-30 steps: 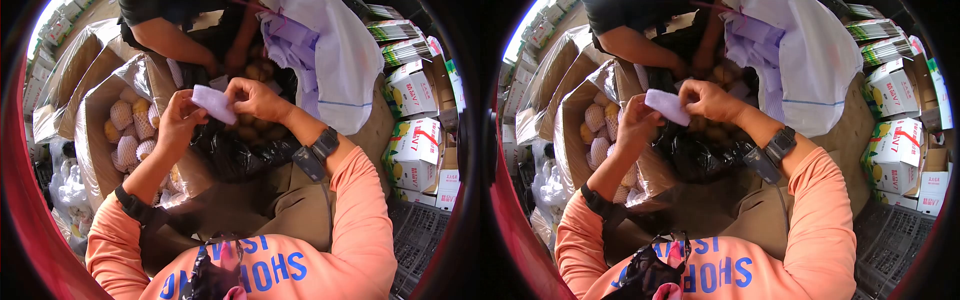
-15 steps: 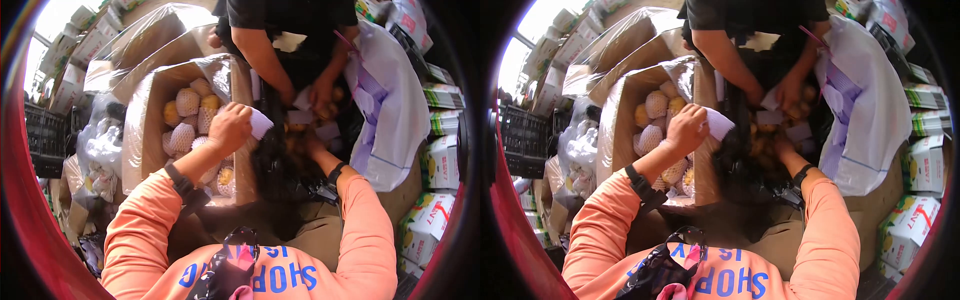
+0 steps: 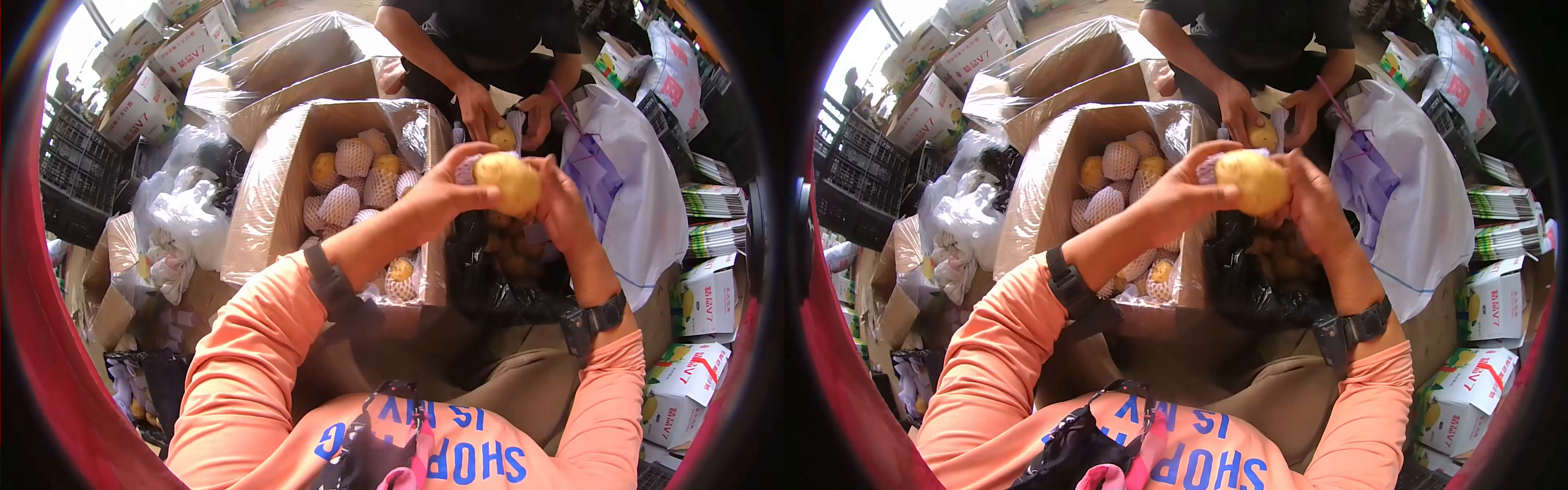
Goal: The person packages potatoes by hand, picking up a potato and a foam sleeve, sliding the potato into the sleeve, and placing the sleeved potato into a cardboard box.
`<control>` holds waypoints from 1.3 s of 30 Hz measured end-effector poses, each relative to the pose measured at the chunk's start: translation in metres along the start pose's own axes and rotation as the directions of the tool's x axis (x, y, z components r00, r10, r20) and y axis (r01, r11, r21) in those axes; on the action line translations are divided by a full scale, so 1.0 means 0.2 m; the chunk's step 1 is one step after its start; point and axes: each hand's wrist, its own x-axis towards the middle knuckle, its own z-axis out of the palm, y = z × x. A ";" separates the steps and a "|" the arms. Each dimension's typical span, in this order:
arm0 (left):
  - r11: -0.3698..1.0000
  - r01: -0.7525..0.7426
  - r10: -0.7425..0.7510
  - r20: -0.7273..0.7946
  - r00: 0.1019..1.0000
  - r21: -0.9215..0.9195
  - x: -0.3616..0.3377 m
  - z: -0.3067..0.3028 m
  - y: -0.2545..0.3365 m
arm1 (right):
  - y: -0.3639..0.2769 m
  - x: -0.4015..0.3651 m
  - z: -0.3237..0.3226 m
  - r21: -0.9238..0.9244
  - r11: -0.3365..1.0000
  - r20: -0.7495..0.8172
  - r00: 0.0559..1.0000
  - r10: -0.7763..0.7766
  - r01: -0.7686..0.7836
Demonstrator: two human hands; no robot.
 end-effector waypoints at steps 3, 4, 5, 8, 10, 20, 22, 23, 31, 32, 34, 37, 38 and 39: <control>0.944 -0.014 0.007 -0.022 1.000 -0.330 -0.09 -0.03 0.08 | 0.03 0.06 0.01 -0.005 0.998 -0.199 0.978 -0.062 0.062; 0.892 0.045 -0.013 0.072 0.997 -0.449 -0.13 -0.03 0.12 | 0.01 0.05 0.13 0.013 0.995 -0.112 0.989 -0.094 0.096; 0.825 0.112 -0.022 0.168 0.986 -0.553 -0.16 -0.03 0.15 | 0.00 0.04 0.21 0.217 0.975 0.035 0.998 -0.057 0.048; 0.879 0.093 0.010 0.213 0.977 -0.468 -0.24 -0.05 0.20 | -0.01 -0.02 0.34 -0.014 0.935 0.397 0.861 -0.319 0.353; 0.914 0.079 0.006 0.208 0.978 -0.399 -0.30 -0.05 0.24 | -0.03 0.00 0.37 0.156 0.969 0.364 0.901 -0.237 0.192; 0.680 0.259 0.360 -0.620 0.697 0.686 -0.28 -0.66 0.03 | 0.14 0.08 0.59 -0.332 0.934 0.161 0.983 -0.084 0.134; 0.882 0.189 0.247 -0.765 0.595 0.432 -0.26 -0.76 0.09 | 0.14 0.17 0.39 -0.387 0.916 0.069 0.994 -0.087 0.107; 0.806 0.145 0.376 -0.684 0.625 0.574 -0.27 -0.77 0.14 | 0.10 0.19 0.28 -0.432 0.900 -0.026 0.997 -0.075 0.056; 0.640 0.160 0.372 -0.485 0.792 0.752 -0.08 -0.54 -0.09 | 0.57 0.08 -0.71 -1.000 0.000 -0.005 0.939 0.343 -0.006; 0.652 0.142 0.329 -0.447 0.832 0.745 -0.06 -0.51 -0.14 | 0.64 0.08 -0.74 -0.999 -0.025 -0.051 0.955 0.291 -0.046; 0.675 0.127 0.243 -0.382 0.892 0.727 -0.03 -0.44 -0.20 | 0.81 0.18 -0.76 -0.990 -0.088 -0.123 0.973 0.198 -0.107; 0.695 0.132 0.173 -0.342 0.924 0.706 -0.03 -0.35 -0.25 | 1.07 0.32 -0.77 -0.987 0.137 -0.103 0.989 -0.111 -0.088; 0.722 0.135 0.152 -0.347 0.926 0.678 -0.01 -0.34 -0.26 | 1.12 0.38 -0.79 -0.983 0.156 -0.113 0.988 -0.104 -0.096; 0.750 0.142 0.128 -0.353 0.927 0.646 0.00 -0.33 -0.27 | 1.15 0.46 -0.84 -0.989 0.133 -0.053 0.996 0.075 -0.062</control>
